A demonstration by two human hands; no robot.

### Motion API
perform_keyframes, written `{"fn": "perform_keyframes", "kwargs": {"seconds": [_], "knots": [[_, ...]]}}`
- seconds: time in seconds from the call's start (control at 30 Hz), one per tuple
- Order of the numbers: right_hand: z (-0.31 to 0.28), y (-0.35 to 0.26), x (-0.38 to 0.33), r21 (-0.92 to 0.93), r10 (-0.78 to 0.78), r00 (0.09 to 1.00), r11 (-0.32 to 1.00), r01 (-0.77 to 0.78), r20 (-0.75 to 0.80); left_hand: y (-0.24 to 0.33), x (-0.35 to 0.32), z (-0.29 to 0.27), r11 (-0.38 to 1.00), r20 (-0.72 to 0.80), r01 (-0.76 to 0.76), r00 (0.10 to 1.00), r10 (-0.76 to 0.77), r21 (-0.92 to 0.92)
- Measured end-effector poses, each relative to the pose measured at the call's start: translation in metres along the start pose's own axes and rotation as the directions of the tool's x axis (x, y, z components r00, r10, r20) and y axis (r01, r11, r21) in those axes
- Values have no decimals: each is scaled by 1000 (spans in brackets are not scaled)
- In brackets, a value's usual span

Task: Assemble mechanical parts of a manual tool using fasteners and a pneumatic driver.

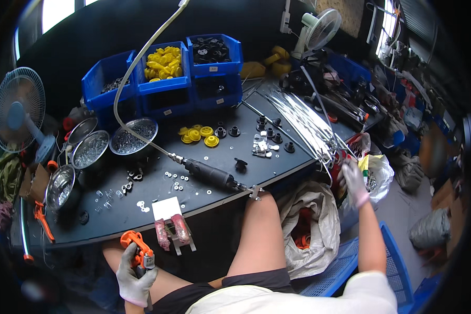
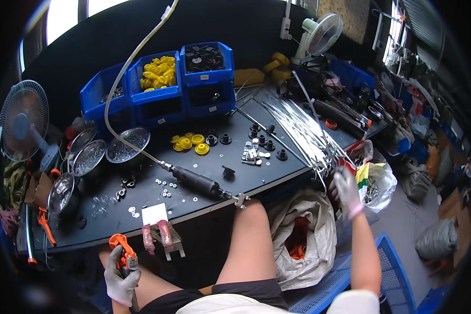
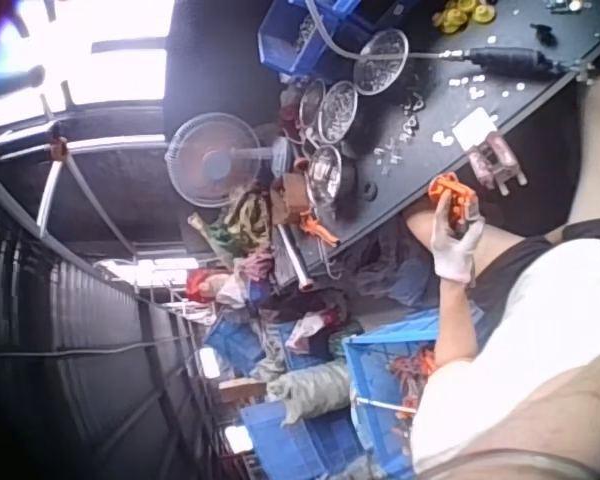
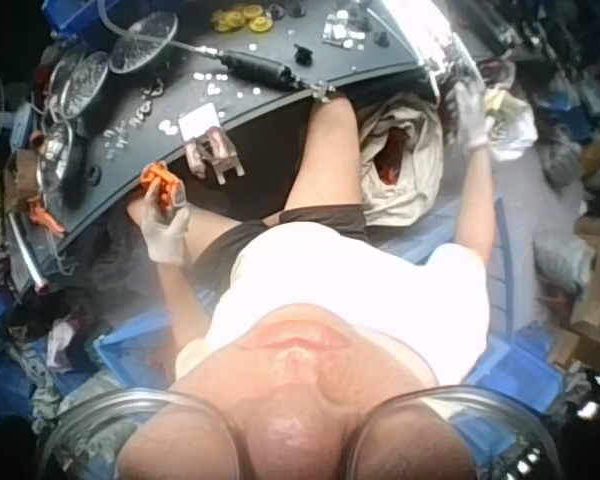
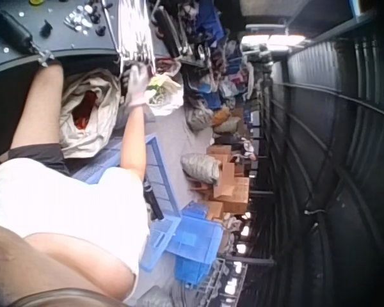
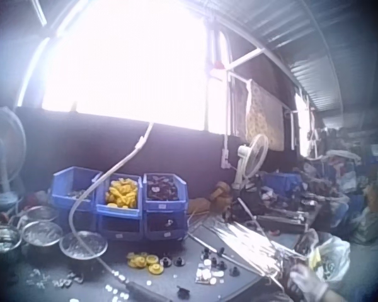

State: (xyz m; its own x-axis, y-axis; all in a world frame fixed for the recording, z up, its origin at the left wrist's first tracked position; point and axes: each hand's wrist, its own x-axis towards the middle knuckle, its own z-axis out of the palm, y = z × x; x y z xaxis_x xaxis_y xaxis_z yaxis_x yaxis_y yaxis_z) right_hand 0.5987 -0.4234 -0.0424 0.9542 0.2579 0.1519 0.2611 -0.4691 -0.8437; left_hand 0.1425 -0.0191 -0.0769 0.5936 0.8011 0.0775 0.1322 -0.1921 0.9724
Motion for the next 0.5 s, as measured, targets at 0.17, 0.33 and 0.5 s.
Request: {"fn": "perform_keyframes", "kwargs": {"seconds": [0.17,0.33,0.5], "knots": [[58,-67,-87,691,-284,952,711,130,113,34,34,11,979,90,-196,978,191,51],[124,-136,-161,136,-720,626,682,719,301,86,61,32,976,135,5,990,26,-219],[152,-152,-193,111,-653,663,738,666,367,87,51,17,938,102,6,994,32,-348]]}}
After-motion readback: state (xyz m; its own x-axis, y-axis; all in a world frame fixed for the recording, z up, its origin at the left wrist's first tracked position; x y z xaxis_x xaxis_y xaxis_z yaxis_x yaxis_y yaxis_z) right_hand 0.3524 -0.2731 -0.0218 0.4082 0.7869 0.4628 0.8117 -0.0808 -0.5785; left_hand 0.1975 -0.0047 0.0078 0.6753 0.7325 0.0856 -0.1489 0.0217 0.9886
